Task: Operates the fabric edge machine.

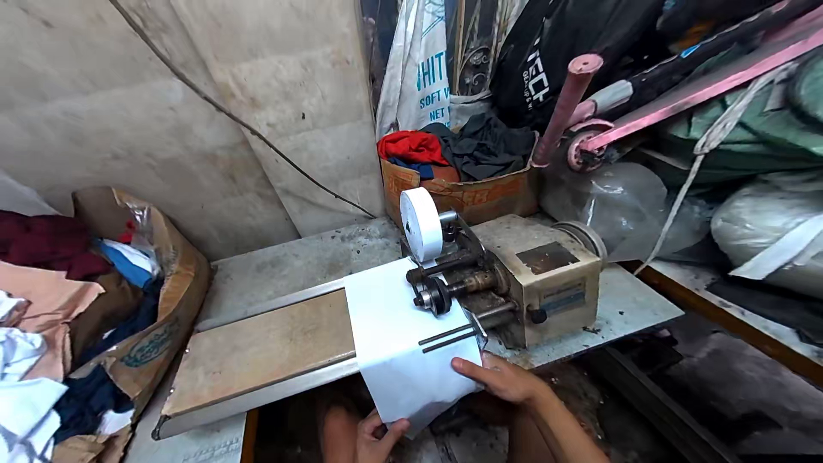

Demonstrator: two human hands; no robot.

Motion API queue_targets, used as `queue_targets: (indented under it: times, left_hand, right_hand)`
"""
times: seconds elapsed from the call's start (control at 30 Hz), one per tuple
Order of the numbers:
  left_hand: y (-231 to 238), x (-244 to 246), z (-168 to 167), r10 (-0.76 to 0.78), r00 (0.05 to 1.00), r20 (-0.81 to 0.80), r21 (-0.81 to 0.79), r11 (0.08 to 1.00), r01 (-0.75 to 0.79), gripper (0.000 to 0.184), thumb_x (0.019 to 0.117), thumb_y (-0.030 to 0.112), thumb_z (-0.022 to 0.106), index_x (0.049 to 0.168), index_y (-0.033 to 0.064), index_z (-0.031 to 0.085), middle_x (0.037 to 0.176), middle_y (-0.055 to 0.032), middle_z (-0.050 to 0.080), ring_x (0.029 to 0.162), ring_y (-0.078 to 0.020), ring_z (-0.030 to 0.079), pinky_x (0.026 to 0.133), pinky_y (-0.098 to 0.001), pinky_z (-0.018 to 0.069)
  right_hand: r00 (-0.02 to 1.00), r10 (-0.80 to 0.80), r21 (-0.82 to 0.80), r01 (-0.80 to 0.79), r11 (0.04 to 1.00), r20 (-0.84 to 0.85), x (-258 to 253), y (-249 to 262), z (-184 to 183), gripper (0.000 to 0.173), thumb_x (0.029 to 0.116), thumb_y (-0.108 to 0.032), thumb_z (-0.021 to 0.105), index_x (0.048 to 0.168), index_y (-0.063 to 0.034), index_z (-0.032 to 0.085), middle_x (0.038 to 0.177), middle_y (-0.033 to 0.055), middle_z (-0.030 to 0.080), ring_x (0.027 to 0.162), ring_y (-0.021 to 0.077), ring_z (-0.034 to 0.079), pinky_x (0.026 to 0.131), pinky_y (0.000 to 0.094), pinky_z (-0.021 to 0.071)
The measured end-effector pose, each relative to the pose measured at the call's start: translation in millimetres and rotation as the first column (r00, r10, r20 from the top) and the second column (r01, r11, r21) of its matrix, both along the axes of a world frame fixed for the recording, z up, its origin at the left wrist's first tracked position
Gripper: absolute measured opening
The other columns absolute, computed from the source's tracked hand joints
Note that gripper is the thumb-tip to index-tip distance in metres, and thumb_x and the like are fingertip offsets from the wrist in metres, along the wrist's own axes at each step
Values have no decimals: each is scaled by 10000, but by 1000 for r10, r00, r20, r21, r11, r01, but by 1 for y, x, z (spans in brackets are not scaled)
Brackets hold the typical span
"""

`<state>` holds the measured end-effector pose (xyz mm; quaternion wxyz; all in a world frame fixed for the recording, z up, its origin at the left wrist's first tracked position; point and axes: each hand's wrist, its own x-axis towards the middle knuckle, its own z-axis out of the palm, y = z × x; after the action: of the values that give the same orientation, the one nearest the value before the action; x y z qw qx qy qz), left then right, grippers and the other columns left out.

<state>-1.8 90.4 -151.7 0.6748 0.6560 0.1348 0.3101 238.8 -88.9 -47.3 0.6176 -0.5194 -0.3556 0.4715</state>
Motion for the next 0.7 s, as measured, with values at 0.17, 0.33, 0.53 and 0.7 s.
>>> queue_targets:
  times: [0.17,0.33,0.53,0.7]
  left_hand:
    - [2,0,-1,-41,999,-6,-2,999,41,131,855,197,827,979,156,812,1027,20,779,961,-82,729,897,-298,604]
    - [-4,4,3,-18,999,-51,-24,1000,17,120,843,124,823,961,109,806,1000,2,781,926,-85,735,880,-306,613]
    - [-9,8,6,-6,996,-88,-36,999,3,122,845,79,809,965,65,794,972,-17,782,906,-84,738,875,-307,615]
    - [-9,10,0,0,998,-67,-39,999,-3,126,829,103,830,951,88,800,958,-8,784,894,-80,739,864,-306,617]
  right_hand:
    - [998,-2,-14,1,1000,-56,1,0,0,354,1018,-357,617,1264,-104,607,1061,-13,752,991,101,719,947,335,588]
    - [1000,-23,-69,22,997,-20,0,-1,3,371,1011,-374,621,1266,-105,615,1062,-29,748,999,74,709,957,313,578]
    - [999,11,-110,-7,994,30,3,-1,1,399,1011,-410,618,1265,-103,630,1071,-25,746,1010,67,704,970,311,568]
    - [998,26,-134,-17,991,63,4,-1,2,410,1014,-415,610,1277,-100,623,1086,-25,740,1023,55,696,980,303,561]
